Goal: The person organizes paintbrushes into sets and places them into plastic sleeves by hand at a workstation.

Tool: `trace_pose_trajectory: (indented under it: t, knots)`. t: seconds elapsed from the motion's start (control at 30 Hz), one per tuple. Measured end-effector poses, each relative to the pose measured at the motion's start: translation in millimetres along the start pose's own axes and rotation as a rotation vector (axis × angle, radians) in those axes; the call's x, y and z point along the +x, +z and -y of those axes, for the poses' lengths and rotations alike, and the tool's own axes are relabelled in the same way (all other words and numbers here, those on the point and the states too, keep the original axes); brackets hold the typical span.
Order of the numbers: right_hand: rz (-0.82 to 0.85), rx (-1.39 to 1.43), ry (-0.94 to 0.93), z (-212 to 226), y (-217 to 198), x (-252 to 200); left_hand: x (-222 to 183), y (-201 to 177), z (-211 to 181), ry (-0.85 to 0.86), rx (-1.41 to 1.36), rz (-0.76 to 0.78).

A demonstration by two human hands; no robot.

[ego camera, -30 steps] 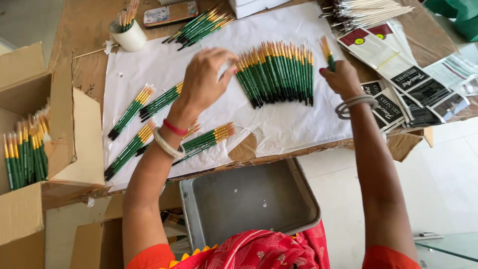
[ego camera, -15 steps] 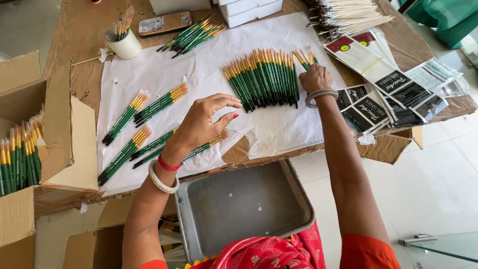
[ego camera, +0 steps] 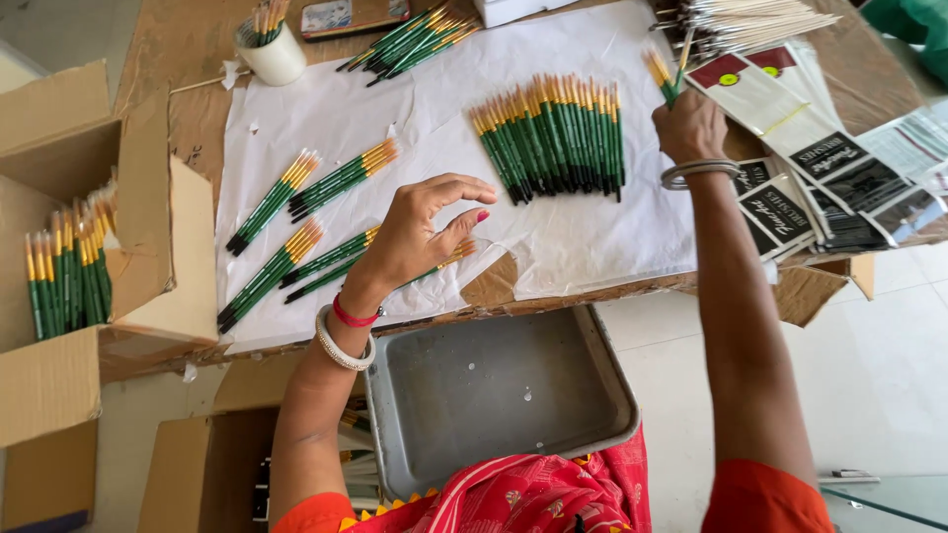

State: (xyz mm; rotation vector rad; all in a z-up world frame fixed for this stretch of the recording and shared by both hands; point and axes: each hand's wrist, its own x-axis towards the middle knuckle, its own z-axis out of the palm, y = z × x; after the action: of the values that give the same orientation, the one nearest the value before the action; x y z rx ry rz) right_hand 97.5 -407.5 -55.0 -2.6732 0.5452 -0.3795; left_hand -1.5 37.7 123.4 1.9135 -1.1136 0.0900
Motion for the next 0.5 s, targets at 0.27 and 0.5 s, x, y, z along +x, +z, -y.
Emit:
trace_pose_trajectory:
  t: [0.27, 0.5]
  knots:
    - [0.274, 1.386, -0.468, 119.9, -79.6, -204.0, -10.5, 8.0, 46.2, -0.088, -0.200, -0.091]
    - [0.531, 1.360, -0.298, 121.9, -19.2, -244.1, -0.9, 48.8, 45.3, -0.114, -0.489, 0.127]
